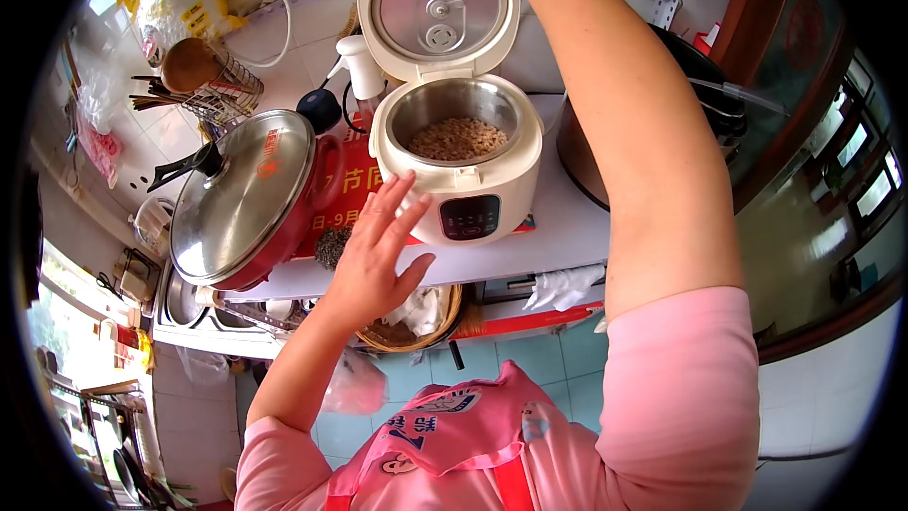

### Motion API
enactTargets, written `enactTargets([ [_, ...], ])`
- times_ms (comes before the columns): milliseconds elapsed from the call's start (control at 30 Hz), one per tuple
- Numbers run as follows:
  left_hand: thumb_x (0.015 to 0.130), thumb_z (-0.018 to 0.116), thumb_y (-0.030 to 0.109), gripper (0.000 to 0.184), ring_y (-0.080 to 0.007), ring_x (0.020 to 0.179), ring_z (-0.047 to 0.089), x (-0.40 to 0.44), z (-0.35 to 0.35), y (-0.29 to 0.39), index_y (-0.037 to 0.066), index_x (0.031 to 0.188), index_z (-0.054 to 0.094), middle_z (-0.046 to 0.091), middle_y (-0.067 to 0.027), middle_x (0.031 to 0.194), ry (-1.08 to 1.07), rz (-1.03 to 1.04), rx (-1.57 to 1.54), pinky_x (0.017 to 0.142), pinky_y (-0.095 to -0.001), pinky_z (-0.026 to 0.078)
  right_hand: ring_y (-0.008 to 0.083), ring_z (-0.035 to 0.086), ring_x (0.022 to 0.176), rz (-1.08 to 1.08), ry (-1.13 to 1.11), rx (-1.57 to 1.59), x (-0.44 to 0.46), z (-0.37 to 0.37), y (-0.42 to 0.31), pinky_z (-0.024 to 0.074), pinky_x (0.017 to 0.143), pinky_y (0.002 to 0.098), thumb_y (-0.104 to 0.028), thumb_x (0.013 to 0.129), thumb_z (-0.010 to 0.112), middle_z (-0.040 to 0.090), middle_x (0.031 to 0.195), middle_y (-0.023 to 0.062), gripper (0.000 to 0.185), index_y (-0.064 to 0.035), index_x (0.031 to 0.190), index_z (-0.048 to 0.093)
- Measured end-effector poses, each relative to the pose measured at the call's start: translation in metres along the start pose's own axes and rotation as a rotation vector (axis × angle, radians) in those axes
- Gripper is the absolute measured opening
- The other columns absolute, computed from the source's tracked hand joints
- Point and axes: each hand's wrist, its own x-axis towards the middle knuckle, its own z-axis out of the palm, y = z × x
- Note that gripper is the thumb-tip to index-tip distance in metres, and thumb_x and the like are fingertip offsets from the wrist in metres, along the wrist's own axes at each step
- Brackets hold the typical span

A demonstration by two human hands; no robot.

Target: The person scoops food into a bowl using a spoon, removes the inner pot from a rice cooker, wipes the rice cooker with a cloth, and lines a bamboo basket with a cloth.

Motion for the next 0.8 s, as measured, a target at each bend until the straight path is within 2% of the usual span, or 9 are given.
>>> enactTargets([
  [367, 0.069, 0.075, 0.014, 0.083, -0.0363, 0.136, 0.033, 0.000, 0.006, -0.001, 0.016, 0.143, 0.035, 0.032, -0.0137, 0.148, -0.057, -0.026, 0.118, 0.109, -0.0531, 0.027, 0.0285, 0.067, 0.080, 0.115, 0.002, 0.095, -0.003, 0.008, 0.001, 0.0506, 0.072, 0.0390, -0.037, 0.085, 0.065, 0.069, 0.084, 0.0201, 0.035, -0.0018, 0.088, 0.071],
  [467, 0.068, 0.076, 0.013, 0.085, -0.0345, 0.136, 0.033, 0.000, 0.004, -0.001, 0.016, 0.143, 0.035, 0.033, -0.0114, 0.149, -0.054, -0.028, 0.113, 0.110, -0.0541, 0.025, 0.0274, 0.066, 0.079, 0.034, 0.066, -0.027, -0.013, 0.002, -0.001, 0.0500, 0.073, 0.0377, -0.034, 0.087, 0.065, 0.068, 0.084, 0.0185, 0.033, -0.0012, 0.087, 0.070],
  [500, 0.068, 0.076, 0.012, 0.084, -0.0355, 0.136, 0.033, -0.001, 0.003, -0.001, 0.014, 0.142, 0.036, 0.033, -0.0141, 0.148, -0.048, -0.024, 0.084, 0.110, -0.0547, 0.025, 0.0251, 0.066, 0.079, -0.123, 0.200, -0.013, -0.023, -0.004, -0.011, 0.0502, 0.072, 0.0365, -0.033, 0.088, 0.064, 0.068, 0.084, 0.0171, 0.033, -0.0003, 0.089, 0.069],
  [533, 0.068, 0.075, 0.012, 0.083, -0.0369, 0.136, 0.033, -0.001, 0.001, 0.000, 0.013, 0.142, 0.037, 0.032, -0.0162, 0.148, -0.019, -0.037, 0.048, 0.110, -0.0548, 0.025, 0.0227, 0.065, 0.079, -0.278, 0.330, 0.003, -0.040, -0.013, -0.025, 0.0504, 0.072, 0.0354, -0.031, 0.089, 0.063, 0.068, 0.084, 0.0156, 0.032, 0.0006, 0.090, 0.067],
  [600, 0.070, 0.074, 0.015, 0.079, -0.0373, 0.132, 0.037, -0.009, 0.003, 0.004, 0.015, 0.141, 0.039, 0.032, -0.0195, 0.147, 0.071, -0.041, -0.041, 0.108, -0.0573, 0.025, 0.0188, 0.064, 0.079, -0.259, 0.303, 0.403, -0.089, -0.040, -0.056, 0.0511, 0.069, 0.0317, -0.030, 0.089, 0.062, 0.066, 0.082, 0.0113, 0.034, 0.0038, 0.095, 0.064],
  [633, 0.070, 0.072, 0.013, 0.073, -0.0399, 0.128, 0.041, -0.014, 0.002, 0.009, 0.010, 0.137, 0.044, 0.034, -0.0211, 0.146, 0.130, -0.020, -0.047, 0.107, -0.0570, 0.026, 0.0188, 0.064, 0.079, -0.243, 0.299, 0.393, -0.132, -0.048, -0.064, 0.0511, 0.069, 0.0317, -0.030, 0.089, 0.062, 0.066, 0.082, 0.0113, 0.034, 0.0038, 0.095, 0.064],
  [667, 0.070, 0.072, 0.012, 0.070, -0.0406, 0.125, 0.044, -0.023, 0.002, 0.013, 0.008, 0.134, 0.046, 0.037, -0.0221, 0.143, 0.136, -0.006, -0.110, 0.106, -0.0552, 0.030, 0.0212, 0.063, 0.079, -0.431, 0.295, 0.281, -0.188, -0.059, -0.064, 0.0503, 0.069, 0.0325, -0.021, 0.086, 0.066, 0.066, 0.087, 0.0102, 0.023, 0.0006, 0.093, 0.064],
  [767, 0.074, 0.068, 0.009, 0.058, -0.0397, 0.110, 0.056, -0.049, 0.015, 0.023, 0.002, 0.129, 0.049, 0.053, -0.0231, 0.127, 0.077, 0.014, -0.329, 0.092, -0.0427, 0.046, 0.0261, 0.064, 0.081, -0.483, -0.024, 0.299, -0.337, -0.057, -0.064, 0.0514, 0.074, 0.0366, -0.005, 0.083, 0.066, 0.066, 0.087, 0.0093, 0.014, -0.0005, 0.096, 0.062],
  [800, 0.076, 0.067, 0.007, 0.054, -0.0383, 0.107, 0.057, -0.060, 0.023, 0.026, 0.001, 0.127, 0.051, 0.056, -0.0220, 0.121, 0.009, -0.032, -0.381, 0.090, -0.0413, 0.047, 0.0237, 0.063, 0.077, -0.303, -0.138, 0.355, -0.380, -0.040, -0.056, 0.0512, 0.071, 0.0344, -0.008, 0.081, 0.068, 0.065, 0.087, 0.0090, 0.014, -0.0024, 0.093, 0.064],
])
